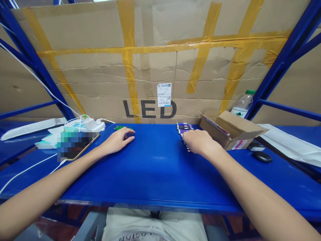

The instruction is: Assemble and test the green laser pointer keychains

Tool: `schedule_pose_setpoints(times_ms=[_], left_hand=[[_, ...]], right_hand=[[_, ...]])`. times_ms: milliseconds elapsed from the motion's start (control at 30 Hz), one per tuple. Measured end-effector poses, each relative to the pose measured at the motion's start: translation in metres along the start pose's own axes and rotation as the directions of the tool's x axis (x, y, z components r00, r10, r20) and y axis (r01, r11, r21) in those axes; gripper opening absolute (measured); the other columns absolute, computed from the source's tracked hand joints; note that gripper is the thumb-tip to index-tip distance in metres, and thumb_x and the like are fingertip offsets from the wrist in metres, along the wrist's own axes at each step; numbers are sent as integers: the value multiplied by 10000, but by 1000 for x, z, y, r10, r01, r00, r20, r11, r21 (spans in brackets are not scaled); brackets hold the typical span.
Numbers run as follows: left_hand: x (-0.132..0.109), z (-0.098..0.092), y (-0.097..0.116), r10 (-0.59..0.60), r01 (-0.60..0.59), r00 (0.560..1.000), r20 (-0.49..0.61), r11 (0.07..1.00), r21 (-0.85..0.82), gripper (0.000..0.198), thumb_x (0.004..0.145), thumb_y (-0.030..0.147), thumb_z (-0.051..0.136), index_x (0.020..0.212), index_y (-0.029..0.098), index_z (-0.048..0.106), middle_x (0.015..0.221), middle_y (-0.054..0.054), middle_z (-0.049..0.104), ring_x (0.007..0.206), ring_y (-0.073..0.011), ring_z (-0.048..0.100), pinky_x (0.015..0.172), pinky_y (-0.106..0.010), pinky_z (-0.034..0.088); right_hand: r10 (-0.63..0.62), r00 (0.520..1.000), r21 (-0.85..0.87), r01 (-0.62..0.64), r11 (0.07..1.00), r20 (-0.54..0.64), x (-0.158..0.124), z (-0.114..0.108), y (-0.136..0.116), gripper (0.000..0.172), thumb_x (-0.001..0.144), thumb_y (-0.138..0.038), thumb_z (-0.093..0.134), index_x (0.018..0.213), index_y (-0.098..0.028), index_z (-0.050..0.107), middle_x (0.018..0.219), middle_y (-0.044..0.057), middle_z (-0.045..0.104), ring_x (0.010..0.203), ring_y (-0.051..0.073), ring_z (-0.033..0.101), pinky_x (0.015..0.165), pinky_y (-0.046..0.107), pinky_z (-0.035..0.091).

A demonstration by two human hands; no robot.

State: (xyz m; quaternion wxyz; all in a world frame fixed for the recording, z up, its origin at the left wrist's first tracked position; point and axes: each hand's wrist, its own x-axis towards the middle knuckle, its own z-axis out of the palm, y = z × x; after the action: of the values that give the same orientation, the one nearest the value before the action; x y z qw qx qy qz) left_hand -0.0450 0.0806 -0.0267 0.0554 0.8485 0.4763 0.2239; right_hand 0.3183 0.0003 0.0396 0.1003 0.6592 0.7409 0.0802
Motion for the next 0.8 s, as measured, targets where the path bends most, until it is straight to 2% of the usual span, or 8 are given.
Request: schedule_pose_setpoints(times_ms=[67, 167, 267, 333, 433, 567, 800], left_hand=[[0, 0, -1, 8, -8, 1000, -3, 1000, 2, 334, 1037, 446, 586, 1252, 225, 716, 1261, -96, 728, 983, -256, 712, 945, -421, 570], [0, 0, -1, 12, -12, 1000, 1, 1000, 3, 338, 1041, 448, 587, 1260, 225, 715, 1258, -94, 731, 983, -253, 709, 949, -417, 567], [0, 0, 0, 3, -3, 1000, 11, 1000, 12, 347, 1044, 450, 582, 1270, 221, 712, 1272, -95, 727, 975, -253, 706, 951, -423, 565], [0, -1, 0, 1, -1, 1000, 13, 1000, 15, 346, 1045, 448, 579, 1269, 220, 713, 1275, -94, 727, 977, -254, 705, 952, -427, 564], [0, -1, 1, 1, -1, 1000, 15, 1000, 9, 343, 1044, 447, 579, 1267, 224, 714, 1274, -92, 731, 983, -255, 705, 955, -428, 563], [0, 0, 0, 1, -1, 1000, 16, 1000, 6, 352, 1037, 450, 582, 1266, 217, 712, 1266, -98, 733, 985, -261, 704, 962, -433, 563], [1, 0, -2, 7, -7, 1000, 12, 1000, 3, 368, 1032, 468, 578, 1263, 216, 713, 1256, -105, 740, 993, -270, 706, 961, -439, 570]], right_hand=[[10, 998, -22, -9, 1000, 57, 1, -3, 7, 190, 961, -152, 624, 978, -121, 811, 1008, 247, 812, 901, 359, 796, 736, 386, 529], [-13, 988, -56, 22, 998, 154, 0, -10, 13, 303, 1039, -237, 531, 1021, -120, 809, 1082, 256, 799, 958, 370, 785, 720, 379, 495], [-74, 978, -33, 82, 996, 198, -2, -17, 17, 277, 1057, -291, 550, 1033, -158, 792, 1095, 200, 798, 957, 342, 768, 706, 355, 453], [-101, 975, 32, 96, 995, 200, -4, -19, 21, 247, 1030, -389, 647, 1004, -179, 775, 1015, 153, 794, 891, 304, 753, 693, 338, 430], [-141, 962, 145, 109, 983, 233, -5, -19, 27, 314, 930, -517, 782, 974, -209, 737, 828, 70, 757, 769, 265, 720, 664, 326, 411], [-138, 959, 153, 102, 983, 247, -3, -18, 30, 313, 791, -406, 901, 964, -238, 702, 795, 13, 735, 753, 258, 714, 625, 316, 379], [-94, 958, 82, 74, 994, 272, -5, -19, 23, 269, 763, -246, 883, 977, -234, 721, 842, 15, 748, 725, 228, 713, 599, 289, 357]])
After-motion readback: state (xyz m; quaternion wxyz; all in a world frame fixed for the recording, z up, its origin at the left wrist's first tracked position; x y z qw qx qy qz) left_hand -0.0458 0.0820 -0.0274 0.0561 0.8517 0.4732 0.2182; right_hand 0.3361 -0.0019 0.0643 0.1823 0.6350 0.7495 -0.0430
